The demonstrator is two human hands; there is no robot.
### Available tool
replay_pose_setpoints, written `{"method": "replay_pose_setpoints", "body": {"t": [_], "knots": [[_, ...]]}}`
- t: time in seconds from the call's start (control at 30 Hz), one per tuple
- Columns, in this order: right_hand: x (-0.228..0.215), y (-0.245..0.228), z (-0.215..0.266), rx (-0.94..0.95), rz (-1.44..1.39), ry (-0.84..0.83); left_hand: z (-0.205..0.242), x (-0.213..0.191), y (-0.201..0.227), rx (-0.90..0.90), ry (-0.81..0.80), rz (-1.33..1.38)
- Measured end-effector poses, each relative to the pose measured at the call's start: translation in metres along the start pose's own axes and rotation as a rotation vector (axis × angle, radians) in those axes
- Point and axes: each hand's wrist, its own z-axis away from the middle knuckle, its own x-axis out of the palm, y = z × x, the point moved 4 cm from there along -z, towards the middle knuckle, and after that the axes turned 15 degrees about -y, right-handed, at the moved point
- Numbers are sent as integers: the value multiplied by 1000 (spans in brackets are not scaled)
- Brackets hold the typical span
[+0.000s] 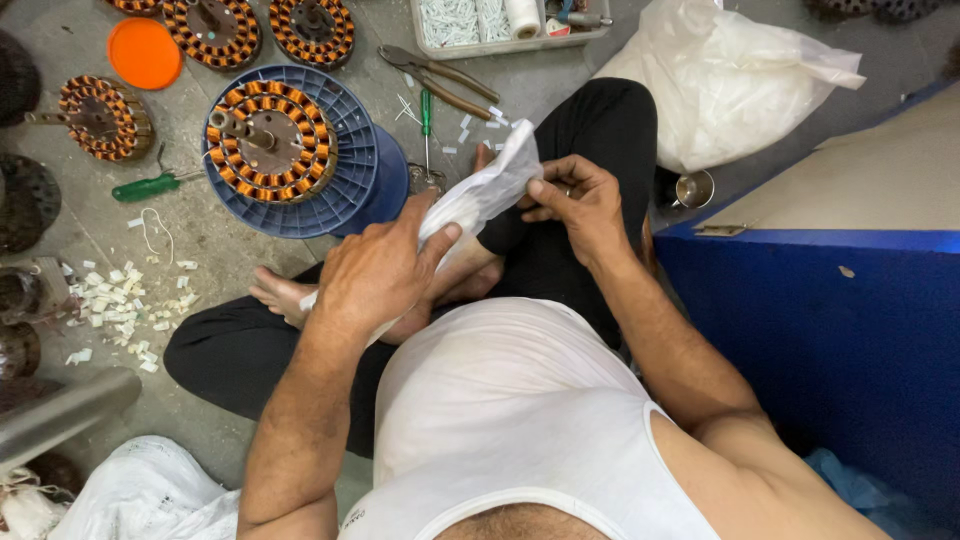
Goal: The person sits on the floor and assembles a motor stator by inserting small white insulating pieces into the slots of a copper-wound stator core. They use a green-handled screwdriver to press the pieces into place and rotate the stator to access different slots. The person also uses pliers to adjust components and handles a white cloth at the end.
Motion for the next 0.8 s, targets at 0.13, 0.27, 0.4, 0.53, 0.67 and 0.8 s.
{"method": "replay_pose_setpoints", "body": {"t": [0.13, 0.27, 0.4, 0.53, 0.67, 0.8], "knots": [[4, 5, 10, -15, 31, -24, 0, 6, -9, -4, 26, 23], [8, 7, 16, -43, -35, -148, -6, 13, -21, 33, -24, 97], [5, 8, 23, -8, -248, -225, -6, 24, -26, 64, -79, 146], [1, 9, 22, 47, -114, -290, -9, 32, -29, 32, -147, 178], [-4, 6, 28, -86, -60, -198, -12, 40, -35, 72, -136, 246], [-5, -12, 36, -167, 30, -137, -19, 43, -35, 196, -83, 357]]}}
